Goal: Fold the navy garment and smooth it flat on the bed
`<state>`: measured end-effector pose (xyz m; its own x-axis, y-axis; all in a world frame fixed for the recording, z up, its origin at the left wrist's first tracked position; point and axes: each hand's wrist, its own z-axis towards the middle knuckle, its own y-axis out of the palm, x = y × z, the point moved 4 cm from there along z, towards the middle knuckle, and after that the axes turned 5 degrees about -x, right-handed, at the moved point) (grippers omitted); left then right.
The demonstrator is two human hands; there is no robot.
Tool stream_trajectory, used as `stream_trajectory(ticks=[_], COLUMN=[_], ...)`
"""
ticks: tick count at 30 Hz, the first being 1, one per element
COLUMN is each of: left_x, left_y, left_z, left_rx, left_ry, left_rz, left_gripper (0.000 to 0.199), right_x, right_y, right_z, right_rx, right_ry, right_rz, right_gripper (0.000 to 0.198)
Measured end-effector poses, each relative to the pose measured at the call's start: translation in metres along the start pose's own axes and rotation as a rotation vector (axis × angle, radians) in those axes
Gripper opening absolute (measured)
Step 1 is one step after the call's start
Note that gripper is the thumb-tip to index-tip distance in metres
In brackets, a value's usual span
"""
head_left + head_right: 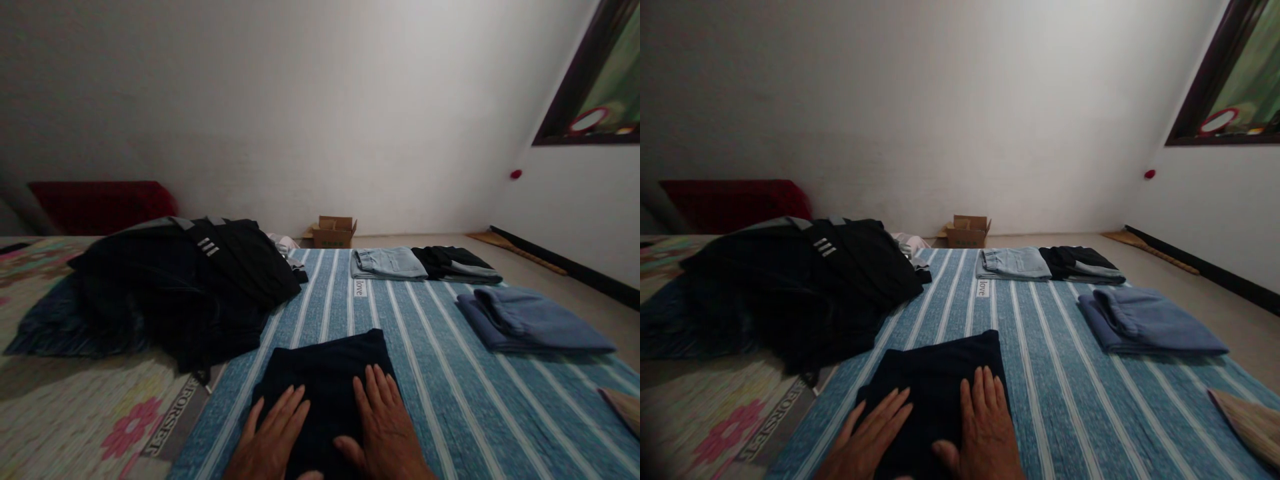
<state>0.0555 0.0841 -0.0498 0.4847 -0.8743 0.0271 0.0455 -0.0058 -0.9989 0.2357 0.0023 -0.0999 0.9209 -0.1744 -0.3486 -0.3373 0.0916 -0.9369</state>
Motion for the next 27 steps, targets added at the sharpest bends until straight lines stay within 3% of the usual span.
stream_trajectory(ticks=[6,13,27], left_x=[-0.003,-0.016,-0.020], left_y=[-0.015,-0.001,0.005], left_z=[0.022,0.043,0.042], left_rx=[-0.047,-0.236,-0.245], left_ry=[-0.060,-0.240,-0.256], left_rz=[-0.019,-0.085,-0.122], left_gripper=[0.053,0.057,0.062], right_x=[-0.001,0.001,0.001], right_y=[-0.003,-0.001,-0.001], right_z=[0.000,0.001,0.002], right_rx=[0.006,-0.006,-0.005], right_ry=[-0.002,-0.007,-0.014], right_rz=[-0.005,0.002,0.009], right_gripper=[0.080,0.079,0.079])
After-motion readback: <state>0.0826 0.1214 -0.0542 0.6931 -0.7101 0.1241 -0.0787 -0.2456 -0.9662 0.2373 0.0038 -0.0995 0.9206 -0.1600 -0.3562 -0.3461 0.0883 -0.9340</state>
